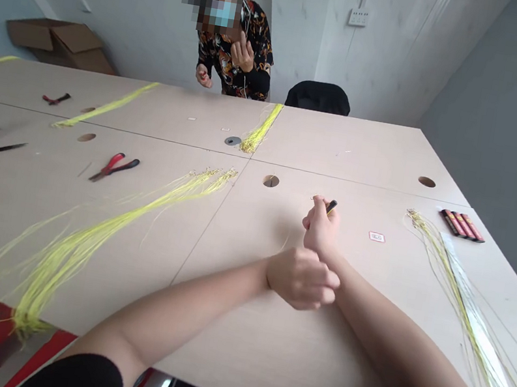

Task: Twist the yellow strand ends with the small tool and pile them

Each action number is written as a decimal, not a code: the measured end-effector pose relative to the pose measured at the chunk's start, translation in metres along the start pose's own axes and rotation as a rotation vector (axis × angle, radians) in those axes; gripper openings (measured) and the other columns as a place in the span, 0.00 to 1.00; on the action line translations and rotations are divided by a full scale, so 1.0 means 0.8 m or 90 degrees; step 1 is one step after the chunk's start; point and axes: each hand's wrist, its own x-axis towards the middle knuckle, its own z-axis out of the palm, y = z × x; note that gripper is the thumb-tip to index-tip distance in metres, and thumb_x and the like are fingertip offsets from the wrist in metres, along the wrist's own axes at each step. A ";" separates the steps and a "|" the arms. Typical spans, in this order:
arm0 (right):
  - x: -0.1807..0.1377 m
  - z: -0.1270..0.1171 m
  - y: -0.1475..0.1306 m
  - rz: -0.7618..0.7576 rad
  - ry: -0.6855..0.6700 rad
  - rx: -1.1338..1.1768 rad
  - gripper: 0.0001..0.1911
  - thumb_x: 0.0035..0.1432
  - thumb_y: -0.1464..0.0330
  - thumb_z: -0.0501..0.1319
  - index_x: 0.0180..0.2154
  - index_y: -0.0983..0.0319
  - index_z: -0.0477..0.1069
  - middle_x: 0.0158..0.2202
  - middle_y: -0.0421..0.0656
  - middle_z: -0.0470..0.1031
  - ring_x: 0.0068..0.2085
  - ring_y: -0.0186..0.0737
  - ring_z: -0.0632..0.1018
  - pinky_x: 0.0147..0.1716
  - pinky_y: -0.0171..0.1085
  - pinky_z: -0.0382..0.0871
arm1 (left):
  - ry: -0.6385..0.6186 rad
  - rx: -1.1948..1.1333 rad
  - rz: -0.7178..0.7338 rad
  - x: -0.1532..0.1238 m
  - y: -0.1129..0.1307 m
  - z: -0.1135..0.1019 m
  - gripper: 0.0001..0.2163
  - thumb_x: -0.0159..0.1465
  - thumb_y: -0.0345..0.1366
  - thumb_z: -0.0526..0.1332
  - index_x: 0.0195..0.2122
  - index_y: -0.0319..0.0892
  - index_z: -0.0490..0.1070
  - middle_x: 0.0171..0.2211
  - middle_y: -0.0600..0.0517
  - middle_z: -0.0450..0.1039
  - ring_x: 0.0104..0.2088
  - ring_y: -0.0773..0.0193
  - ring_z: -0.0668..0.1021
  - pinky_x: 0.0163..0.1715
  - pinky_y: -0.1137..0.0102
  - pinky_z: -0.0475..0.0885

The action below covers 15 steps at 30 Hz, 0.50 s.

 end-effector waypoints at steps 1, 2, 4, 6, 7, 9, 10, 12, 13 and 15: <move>-0.001 0.002 -0.006 0.021 -0.003 0.027 0.11 0.51 0.60 0.60 0.29 0.59 0.60 0.15 0.29 0.48 0.17 0.28 0.53 0.17 0.33 0.50 | -0.016 -0.023 0.029 0.003 0.006 0.004 0.06 0.55 0.28 0.55 0.28 0.48 0.63 0.28 0.58 0.73 0.21 0.71 0.70 0.21 0.72 0.61; -0.002 0.004 -0.012 0.026 -0.008 0.050 0.11 0.51 0.61 0.60 0.29 0.59 0.59 0.15 0.28 0.46 0.17 0.28 0.52 0.17 0.32 0.50 | -0.029 -0.036 0.037 0.005 0.010 0.007 0.07 0.55 0.27 0.55 0.28 0.48 0.62 0.27 0.58 0.72 0.19 0.72 0.68 0.19 0.72 0.59; -0.003 0.008 -0.028 0.013 -0.021 0.078 0.10 0.51 0.62 0.60 0.29 0.59 0.59 0.15 0.28 0.45 0.16 0.27 0.52 0.16 0.32 0.48 | -0.012 -0.049 0.047 0.008 0.014 0.012 0.07 0.54 0.27 0.56 0.28 0.48 0.61 0.26 0.58 0.71 0.18 0.72 0.68 0.18 0.72 0.58; -0.003 0.009 -0.050 -0.007 -0.036 0.091 0.10 0.50 0.63 0.60 0.28 0.59 0.59 0.14 0.28 0.44 0.16 0.27 0.51 0.15 0.32 0.47 | 0.012 -0.031 0.042 0.007 0.012 0.013 0.06 0.54 0.28 0.56 0.28 0.47 0.60 0.25 0.58 0.70 0.18 0.72 0.67 0.16 0.72 0.55; -0.003 0.008 -0.063 -0.017 -0.055 0.087 0.10 0.50 0.63 0.61 0.28 0.59 0.59 0.14 0.28 0.44 0.16 0.27 0.50 0.15 0.31 0.46 | 0.017 -0.012 0.040 0.005 0.009 0.012 0.06 0.54 0.28 0.56 0.28 0.47 0.60 0.25 0.57 0.69 0.17 0.73 0.66 0.16 0.72 0.53; -0.004 0.002 -0.095 -0.023 -0.154 0.040 0.10 0.50 0.64 0.62 0.27 0.60 0.61 0.14 0.28 0.45 0.15 0.26 0.50 0.14 0.31 0.44 | 0.008 0.040 0.029 0.001 0.003 0.011 0.05 0.54 0.28 0.54 0.28 0.45 0.59 0.26 0.57 0.68 0.17 0.73 0.64 0.16 0.72 0.51; -0.006 -0.003 -0.113 -0.029 -0.230 -0.006 0.10 0.50 0.64 0.63 0.28 0.60 0.63 0.14 0.28 0.46 0.15 0.26 0.51 0.14 0.31 0.44 | -0.003 0.067 0.019 -0.001 0.000 0.010 0.05 0.54 0.27 0.54 0.28 0.45 0.59 0.25 0.56 0.67 0.17 0.72 0.63 0.16 0.72 0.51; -0.010 -0.011 -0.150 -0.081 -0.353 -0.122 0.08 0.49 0.66 0.65 0.28 0.62 0.67 0.14 0.29 0.51 0.16 0.25 0.53 0.14 0.30 0.45 | -0.035 0.103 -0.005 -0.006 -0.004 0.010 0.06 0.52 0.25 0.53 0.27 0.44 0.59 0.24 0.57 0.66 0.18 0.72 0.62 0.16 0.72 0.51; -0.013 -0.015 -0.168 -0.126 -0.377 -0.181 0.07 0.48 0.68 0.66 0.27 0.63 0.68 0.15 0.30 0.54 0.16 0.24 0.55 0.14 0.30 0.47 | -0.056 0.106 -0.016 -0.008 -0.005 0.011 0.06 0.51 0.26 0.53 0.27 0.44 0.59 0.24 0.57 0.66 0.18 0.72 0.62 0.16 0.72 0.52; -0.018 -0.019 -0.202 -0.182 -0.435 -0.286 0.06 0.46 0.72 0.67 0.25 0.64 0.71 0.16 0.32 0.60 0.18 0.24 0.59 0.16 0.29 0.50 | -0.084 0.101 -0.029 -0.010 -0.006 0.011 0.06 0.51 0.26 0.53 0.27 0.44 0.59 0.24 0.58 0.66 0.18 0.71 0.62 0.17 0.72 0.52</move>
